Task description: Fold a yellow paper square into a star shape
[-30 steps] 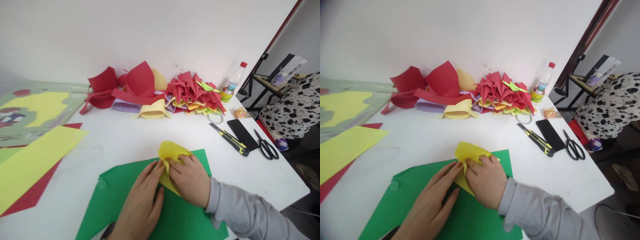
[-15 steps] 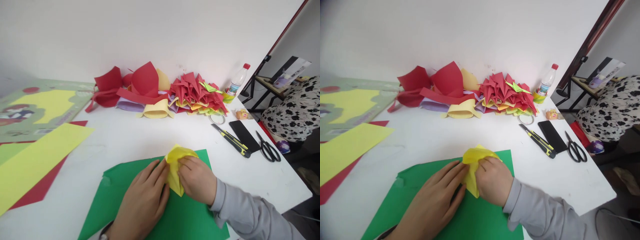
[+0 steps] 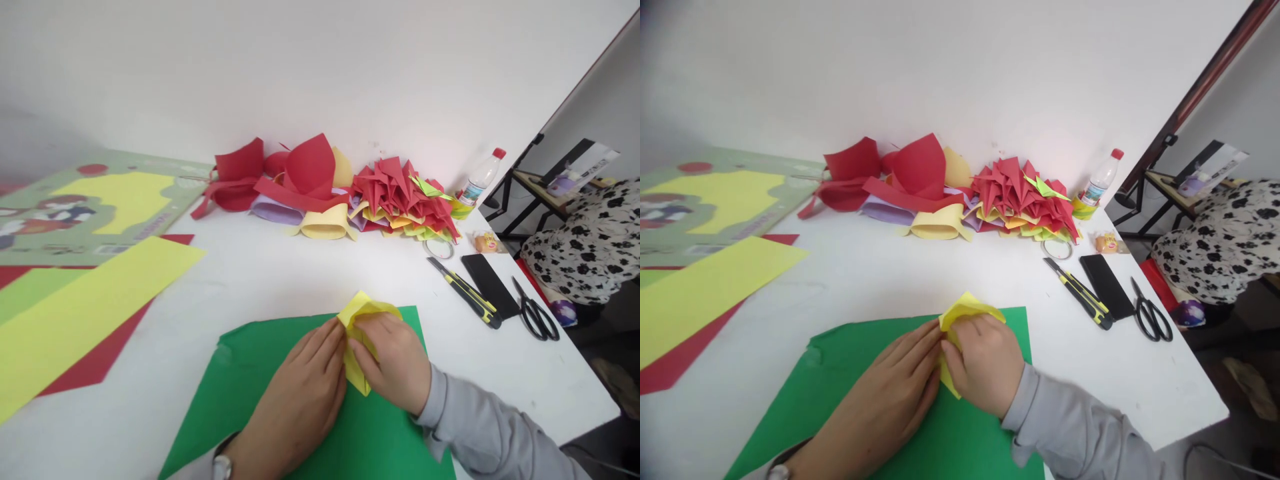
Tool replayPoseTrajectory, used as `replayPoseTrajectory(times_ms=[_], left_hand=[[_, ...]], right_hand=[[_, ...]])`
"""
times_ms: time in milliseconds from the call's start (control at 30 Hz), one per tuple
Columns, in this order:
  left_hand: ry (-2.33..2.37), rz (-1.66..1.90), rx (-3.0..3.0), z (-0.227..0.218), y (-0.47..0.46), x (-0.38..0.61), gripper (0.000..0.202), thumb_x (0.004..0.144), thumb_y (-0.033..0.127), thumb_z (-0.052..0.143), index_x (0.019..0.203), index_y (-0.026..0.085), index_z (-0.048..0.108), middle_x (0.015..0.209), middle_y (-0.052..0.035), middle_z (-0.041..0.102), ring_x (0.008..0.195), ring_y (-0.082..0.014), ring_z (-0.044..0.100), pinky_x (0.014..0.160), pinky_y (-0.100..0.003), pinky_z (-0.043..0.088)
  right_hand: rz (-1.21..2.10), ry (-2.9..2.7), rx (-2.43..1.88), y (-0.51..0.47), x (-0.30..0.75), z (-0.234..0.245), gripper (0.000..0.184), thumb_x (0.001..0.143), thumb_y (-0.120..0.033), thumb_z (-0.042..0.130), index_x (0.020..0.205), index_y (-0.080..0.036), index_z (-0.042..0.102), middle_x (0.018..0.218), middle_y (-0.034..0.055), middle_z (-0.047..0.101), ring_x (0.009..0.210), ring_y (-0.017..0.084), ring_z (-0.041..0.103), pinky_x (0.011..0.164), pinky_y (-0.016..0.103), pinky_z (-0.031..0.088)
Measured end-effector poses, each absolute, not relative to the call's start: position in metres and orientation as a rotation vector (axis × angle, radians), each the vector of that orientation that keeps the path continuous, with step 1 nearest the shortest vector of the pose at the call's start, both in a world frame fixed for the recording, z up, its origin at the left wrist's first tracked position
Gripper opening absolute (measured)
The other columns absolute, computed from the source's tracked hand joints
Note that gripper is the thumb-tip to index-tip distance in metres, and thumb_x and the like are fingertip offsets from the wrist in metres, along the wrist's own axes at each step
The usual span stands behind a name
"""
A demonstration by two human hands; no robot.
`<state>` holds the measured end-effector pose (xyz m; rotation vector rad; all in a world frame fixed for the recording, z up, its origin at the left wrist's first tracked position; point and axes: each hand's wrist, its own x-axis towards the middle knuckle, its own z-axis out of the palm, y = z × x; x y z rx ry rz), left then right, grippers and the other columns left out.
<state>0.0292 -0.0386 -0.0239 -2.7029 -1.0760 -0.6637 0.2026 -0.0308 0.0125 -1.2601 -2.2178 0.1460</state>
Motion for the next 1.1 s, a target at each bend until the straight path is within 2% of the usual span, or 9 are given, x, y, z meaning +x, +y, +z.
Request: replayPoseTrajectory(times_ms=[300,533,600,667,733,800,933,1000,1100], left_hand=[[-1.020,-0.511,-2.783,-0.021,-0.040,0.031,0.048,0.081,0.006,0.037,0.121,0.003,0.063,0.121,-0.0222,0.067,0.115,-0.0324,0.062,0.101,-0.047,0.049],[-1.085,-0.621,-2.786,-0.031,-0.041,0.033,0.056,0.078,0.004,0.037,0.131,0.001,0.056,0.136,-0.0252,0.057,0.128,-0.0329,0.054,0.105,-0.047,0.045],[-1.102,-0.644,-2.791,-0.033,-0.041,0.033,0.055,0.078,0.005,0.037,0.129,0.000,0.057,0.136,-0.0247,0.057,0.129,-0.0322,0.053,0.107,-0.045,0.043],[-1.129,-0.655,-2.801,-0.033,-0.041,0.033,0.053,0.080,0.006,0.035,0.127,0.002,0.060,0.136,-0.0228,0.058,0.130,-0.0314,0.052,0.107,-0.045,0.043],[-1.148,-0.654,-2.821,-0.033,-0.040,0.033,0.054,0.080,0.007,0.032,0.127,0.004,0.061,0.136,-0.0203,0.058,0.131,-0.0304,0.051,0.107,-0.046,0.044],[-1.149,-0.633,-2.825,-0.032,-0.040,0.033,0.055,0.080,0.006,0.031,0.127,0.004,0.061,0.136,-0.0198,0.059,0.131,-0.0301,0.051,0.105,-0.046,0.045],[-1.089,-0.628,-2.775,-0.030,-0.040,0.034,0.052,0.079,0.005,0.034,0.122,0.003,0.064,0.130,-0.0222,0.062,0.124,-0.0311,0.058,0.102,-0.046,0.048],[-1.062,-0.655,-2.783,-0.029,-0.038,0.033,0.049,0.080,0.006,0.035,0.120,0.005,0.065,0.129,-0.0221,0.063,0.122,-0.0312,0.059,0.102,-0.046,0.047],[-1.047,-0.687,-2.798,-0.024,-0.034,0.029,0.047,0.079,0.004,0.036,0.115,0.007,0.066,0.126,-0.0205,0.066,0.118,-0.0306,0.062,0.100,-0.046,0.049]], right_hand=[[-0.133,-2.094,-1.689,-0.017,0.174,0.010,0.032,0.089,-0.037,0.059,0.062,-0.020,0.061,0.065,0.0045,0.065,0.066,0.021,0.064,0.058,0.030,0.042],[-0.009,-1.985,-1.793,-0.007,0.170,0.010,0.041,0.092,-0.036,0.055,0.055,-0.021,0.060,0.062,0.0014,0.063,0.057,0.015,0.061,0.054,0.027,0.040],[0.111,-1.917,-1.744,-0.003,0.173,0.014,0.035,0.094,-0.032,0.051,0.064,-0.022,0.067,0.069,0.0019,0.068,0.061,0.015,0.063,0.056,0.026,0.044],[0.236,-1.826,-1.661,0.000,0.177,0.018,0.028,0.094,-0.028,0.048,0.086,-0.023,0.074,0.083,0.0033,0.074,0.066,0.016,0.064,0.061,0.027,0.048],[0.339,-1.729,-1.619,0.003,0.182,0.021,0.031,0.094,-0.028,0.046,0.112,-0.022,0.071,0.091,0.0042,0.074,0.060,0.015,0.061,0.060,0.028,0.050],[0.410,-1.660,-1.596,0.003,0.186,0.022,0.038,0.093,-0.028,0.046,0.126,-0.019,0.063,0.089,0.0040,0.072,0.053,0.013,0.056,0.056,0.028,0.050],[0.345,-1.647,-1.459,0.001,0.192,0.024,0.039,0.092,-0.026,0.046,0.127,-0.016,0.060,0.090,0.0061,0.067,0.061,0.014,0.058,0.060,0.028,0.053],[0.179,-1.658,-1.417,0.001,0.195,0.024,0.039,0.089,-0.025,0.049,0.126,-0.016,0.058,0.099,0.0099,0.065,0.078,0.019,0.062,0.073,0.035,0.055],[0.076,-1.671,-1.456,0.008,0.202,0.023,0.049,0.080,-0.024,0.059,0.127,-0.015,0.055,0.118,0.0147,0.061,0.108,0.027,0.057,0.097,0.047,0.047]])
